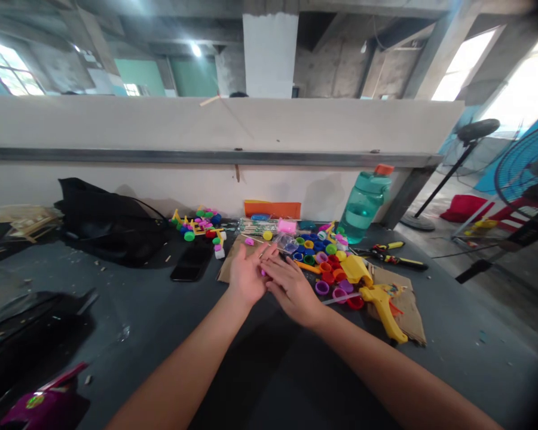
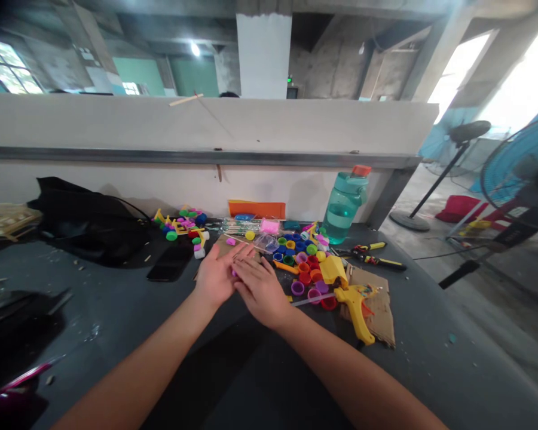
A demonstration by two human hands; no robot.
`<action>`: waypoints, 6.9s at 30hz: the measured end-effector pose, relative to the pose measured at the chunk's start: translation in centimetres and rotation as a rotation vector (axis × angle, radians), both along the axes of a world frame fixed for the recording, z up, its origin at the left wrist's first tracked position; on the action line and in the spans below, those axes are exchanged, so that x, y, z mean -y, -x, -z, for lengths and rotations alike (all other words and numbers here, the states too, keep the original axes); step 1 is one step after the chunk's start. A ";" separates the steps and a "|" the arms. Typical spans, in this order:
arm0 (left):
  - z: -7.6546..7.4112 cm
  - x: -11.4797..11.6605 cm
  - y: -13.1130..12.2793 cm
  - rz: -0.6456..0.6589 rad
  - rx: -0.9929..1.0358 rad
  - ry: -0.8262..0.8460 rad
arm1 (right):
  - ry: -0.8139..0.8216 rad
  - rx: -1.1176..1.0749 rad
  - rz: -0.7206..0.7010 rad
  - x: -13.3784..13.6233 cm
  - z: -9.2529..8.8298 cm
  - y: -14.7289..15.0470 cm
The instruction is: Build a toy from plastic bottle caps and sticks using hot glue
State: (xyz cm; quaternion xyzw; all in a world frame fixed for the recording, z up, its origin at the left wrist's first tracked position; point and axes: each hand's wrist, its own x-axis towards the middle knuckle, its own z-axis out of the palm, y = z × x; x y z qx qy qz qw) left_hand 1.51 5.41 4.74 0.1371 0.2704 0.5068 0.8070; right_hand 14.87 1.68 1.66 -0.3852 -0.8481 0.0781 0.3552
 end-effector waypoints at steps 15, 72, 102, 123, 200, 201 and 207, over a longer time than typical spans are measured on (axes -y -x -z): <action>1.1 0.2 -0.8 0.187 -0.101 -0.123 | 0.019 -0.464 0.268 -1.2 -0.1 -0.8; 4.4 -0.7 0.7 0.039 -0.325 -0.330 | 1.070 -1.474 -0.270 -2.1 0.5 -1.4; 5.1 -0.1 -0.1 0.168 -0.573 -0.403 | 0.538 -0.928 0.068 -2.7 2.3 -1.2; 4.4 -0.6 0.3 -0.015 -0.621 -0.447 | 0.647 -1.035 -0.051 -1.8 1.1 -1.1; 5.4 0.9 -1.4 0.068 -0.313 -0.256 | -0.059 -0.338 0.204 -2.5 2.2 -2.0; 5.5 0.8 -1.3 0.062 -0.305 -0.256 | -0.056 -0.338 0.193 -2.5 2.3 -1.9; 5.6 0.7 -1.1 0.056 -0.341 -0.282 | -0.077 -0.366 0.195 -2.6 2.4 -2.0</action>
